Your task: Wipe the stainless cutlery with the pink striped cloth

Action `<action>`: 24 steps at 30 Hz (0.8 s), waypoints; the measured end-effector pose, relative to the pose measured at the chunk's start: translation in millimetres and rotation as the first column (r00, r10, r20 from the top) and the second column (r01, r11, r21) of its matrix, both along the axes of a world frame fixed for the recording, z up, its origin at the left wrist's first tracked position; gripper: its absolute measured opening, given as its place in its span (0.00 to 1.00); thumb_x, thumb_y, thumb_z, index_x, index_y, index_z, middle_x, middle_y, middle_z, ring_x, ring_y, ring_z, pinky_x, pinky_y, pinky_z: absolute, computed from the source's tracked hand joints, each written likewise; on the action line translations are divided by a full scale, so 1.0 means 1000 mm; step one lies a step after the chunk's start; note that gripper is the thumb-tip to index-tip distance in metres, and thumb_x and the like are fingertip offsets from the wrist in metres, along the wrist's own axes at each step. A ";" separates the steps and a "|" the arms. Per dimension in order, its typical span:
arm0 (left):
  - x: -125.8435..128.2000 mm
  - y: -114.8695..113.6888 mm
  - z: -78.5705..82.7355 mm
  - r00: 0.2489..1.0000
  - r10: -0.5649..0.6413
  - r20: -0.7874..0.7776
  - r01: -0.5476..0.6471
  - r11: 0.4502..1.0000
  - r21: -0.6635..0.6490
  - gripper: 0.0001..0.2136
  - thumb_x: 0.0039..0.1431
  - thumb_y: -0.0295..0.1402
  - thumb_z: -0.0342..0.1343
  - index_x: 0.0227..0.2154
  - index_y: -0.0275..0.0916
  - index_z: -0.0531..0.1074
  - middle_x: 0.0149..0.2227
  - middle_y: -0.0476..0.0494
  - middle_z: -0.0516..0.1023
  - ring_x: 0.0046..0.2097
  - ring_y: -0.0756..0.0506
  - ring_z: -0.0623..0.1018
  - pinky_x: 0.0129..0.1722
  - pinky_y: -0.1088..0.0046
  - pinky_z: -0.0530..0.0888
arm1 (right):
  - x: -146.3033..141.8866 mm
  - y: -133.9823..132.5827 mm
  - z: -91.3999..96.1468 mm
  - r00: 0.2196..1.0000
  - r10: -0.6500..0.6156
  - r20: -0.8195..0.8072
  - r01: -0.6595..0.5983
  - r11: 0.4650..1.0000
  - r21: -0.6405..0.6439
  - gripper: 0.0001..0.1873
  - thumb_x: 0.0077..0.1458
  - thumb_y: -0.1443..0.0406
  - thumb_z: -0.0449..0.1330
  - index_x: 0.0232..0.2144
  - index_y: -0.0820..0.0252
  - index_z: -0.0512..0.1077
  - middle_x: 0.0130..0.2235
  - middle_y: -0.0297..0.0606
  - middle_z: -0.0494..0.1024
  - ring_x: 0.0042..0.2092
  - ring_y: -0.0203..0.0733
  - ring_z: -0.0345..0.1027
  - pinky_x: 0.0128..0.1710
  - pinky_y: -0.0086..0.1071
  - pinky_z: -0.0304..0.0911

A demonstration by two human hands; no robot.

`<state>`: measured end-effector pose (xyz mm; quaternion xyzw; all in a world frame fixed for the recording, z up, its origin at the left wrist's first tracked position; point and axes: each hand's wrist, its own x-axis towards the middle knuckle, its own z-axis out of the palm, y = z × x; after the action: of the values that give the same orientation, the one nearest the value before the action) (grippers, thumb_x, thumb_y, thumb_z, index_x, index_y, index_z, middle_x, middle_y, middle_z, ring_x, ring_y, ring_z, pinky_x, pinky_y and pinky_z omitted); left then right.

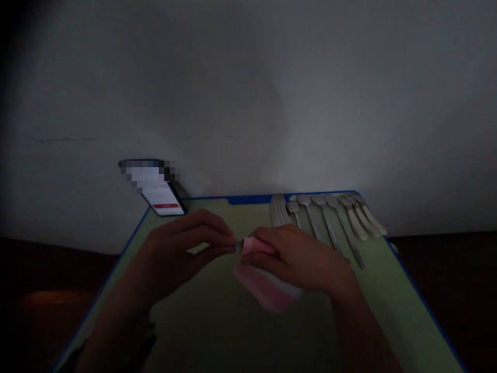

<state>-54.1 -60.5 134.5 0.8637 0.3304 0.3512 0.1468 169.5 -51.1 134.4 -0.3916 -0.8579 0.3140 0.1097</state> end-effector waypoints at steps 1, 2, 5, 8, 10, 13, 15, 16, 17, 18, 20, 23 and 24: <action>-0.001 0.000 0.000 1.000 -0.002 0.007 0.002 1.000 0.011 0.03 0.54 0.27 0.61 0.32 0.39 0.74 0.33 0.50 0.75 0.36 0.52 0.75 0.36 0.77 0.71 | 0.000 0.000 0.001 1.000 0.004 -0.010 -0.004 1.000 0.000 0.18 0.59 0.51 0.50 0.36 0.58 0.70 0.30 0.33 0.72 0.33 0.36 0.64 0.32 0.30 0.53; -0.002 0.001 0.001 1.000 -0.001 0.013 0.000 1.000 0.020 0.03 0.54 0.27 0.61 0.32 0.39 0.74 0.33 0.49 0.75 0.36 0.52 0.75 0.36 0.78 0.71 | -0.001 0.000 0.001 1.000 0.007 -0.015 -0.007 1.000 0.004 0.19 0.60 0.51 0.49 0.36 0.58 0.70 0.30 0.34 0.72 0.33 0.36 0.64 0.32 0.30 0.54; -0.013 0.002 0.005 0.999 0.041 0.025 -0.042 0.998 0.056 0.04 0.53 0.25 0.61 0.31 0.39 0.75 0.33 0.49 0.75 0.36 0.52 0.75 0.36 0.78 0.72 | 0.001 0.001 0.002 1.000 0.014 -0.014 -0.013 1.000 0.021 0.19 0.60 0.51 0.49 0.37 0.58 0.70 0.32 0.35 0.74 0.35 0.38 0.66 0.34 0.31 0.55; -0.027 0.002 0.009 0.991 0.124 0.046 -0.129 0.986 0.103 0.03 0.53 0.26 0.61 0.31 0.39 0.75 0.34 0.49 0.76 0.36 0.52 0.76 0.37 0.77 0.73 | 0.006 0.002 0.002 0.999 0.033 -0.036 -0.033 0.999 0.022 0.18 0.61 0.54 0.48 0.40 0.58 0.70 0.36 0.37 0.75 0.38 0.38 0.68 0.36 0.31 0.57; -0.036 0.001 0.011 0.986 0.157 0.060 -0.164 0.979 0.121 0.03 0.53 0.27 0.61 0.31 0.40 0.75 0.33 0.49 0.76 0.36 0.51 0.76 0.36 0.76 0.73 | 0.010 0.002 0.001 0.997 0.044 -0.057 -0.042 0.999 0.020 0.17 0.62 0.55 0.48 0.41 0.58 0.70 0.38 0.37 0.76 0.39 0.37 0.68 0.37 0.31 0.59; -0.045 0.002 0.009 0.977 0.199 0.072 -0.206 0.971 0.119 0.02 0.53 0.28 0.61 0.31 0.41 0.75 0.33 0.50 0.77 0.36 0.50 0.77 0.37 0.74 0.73 | 0.014 0.002 0.001 0.997 0.039 -0.064 -0.038 0.999 0.023 0.16 0.62 0.55 0.49 0.43 0.57 0.70 0.39 0.37 0.76 0.39 0.37 0.69 0.37 0.30 0.59; -0.048 0.003 0.006 0.971 0.230 0.071 -0.236 0.966 0.101 0.02 0.53 0.30 0.61 0.31 0.42 0.75 0.33 0.50 0.77 0.36 0.49 0.77 0.37 0.73 0.74 | 0.015 0.002 0.002 0.998 0.027 -0.056 -0.027 1.000 0.013 0.16 0.62 0.56 0.49 0.42 0.57 0.71 0.40 0.37 0.77 0.39 0.37 0.69 0.37 0.30 0.60; -0.049 0.004 0.005 0.968 0.243 0.070 -0.248 0.965 0.086 0.02 0.53 0.30 0.62 0.31 0.43 0.75 0.34 0.51 0.77 0.37 0.49 0.77 0.38 0.73 0.74 | 0.016 0.002 0.003 0.999 0.019 -0.047 -0.019 1.000 0.002 0.16 0.61 0.55 0.49 0.41 0.58 0.71 0.39 0.37 0.77 0.39 0.37 0.69 0.37 0.30 0.60; -0.051 0.004 0.003 0.965 0.253 0.071 -0.258 0.964 0.067 0.03 0.52 0.31 0.62 0.30 0.43 0.75 0.34 0.51 0.77 0.37 0.49 0.77 0.38 0.72 0.73 | 0.017 0.002 0.004 0.999 0.007 -0.035 -0.008 1.000 -0.010 0.16 0.61 0.55 0.49 0.40 0.58 0.72 0.38 0.37 0.77 0.38 0.37 0.69 0.36 0.30 0.60; -0.053 0.004 0.003 0.961 0.266 0.076 -0.270 0.962 0.048 0.03 0.52 0.31 0.62 0.30 0.44 0.75 0.34 0.51 0.77 0.37 0.49 0.77 0.38 0.72 0.73 | 0.018 0.002 0.004 1.000 -0.003 -0.022 0.002 1.000 -0.023 0.16 0.61 0.55 0.49 0.39 0.58 0.72 0.37 0.37 0.77 0.37 0.37 0.69 0.36 0.30 0.60; -0.059 0.004 0.002 0.952 0.287 0.106 -0.291 0.956 0.023 0.03 0.52 0.31 0.62 0.30 0.44 0.74 0.34 0.51 0.77 0.38 0.48 0.76 0.40 0.70 0.72 | 0.020 0.003 0.005 1.000 -0.014 0.000 0.014 0.998 -0.055 0.16 0.61 0.55 0.49 0.38 0.57 0.72 0.35 0.36 0.77 0.36 0.38 0.69 0.34 0.31 0.61; -0.070 0.002 0.001 0.932 0.312 0.185 -0.313 0.949 -0.025 0.04 0.51 0.30 0.62 0.29 0.46 0.74 0.34 0.51 0.76 0.38 0.47 0.76 0.40 0.68 0.72 | 0.025 0.003 0.005 1.000 -0.015 0.001 0.015 0.997 -0.073 0.16 0.61 0.55 0.49 0.36 0.57 0.72 0.36 0.37 0.77 0.36 0.39 0.69 0.34 0.31 0.61; -0.072 0.002 0.000 0.921 0.321 0.221 -0.317 0.947 -0.054 0.04 0.51 0.30 0.62 0.29 0.46 0.74 0.34 0.51 0.77 0.39 0.47 0.76 0.41 0.67 0.72 | 0.026 0.003 0.005 1.000 -0.014 -0.002 0.014 0.998 -0.066 0.17 0.61 0.55 0.48 0.35 0.57 0.72 0.36 0.37 0.77 0.37 0.39 0.69 0.34 0.31 0.61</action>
<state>-126.0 -59.0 134.9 0.7512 0.4509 0.4637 0.1317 195.0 -47.8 139.5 -0.4005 -0.8442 0.3418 0.1000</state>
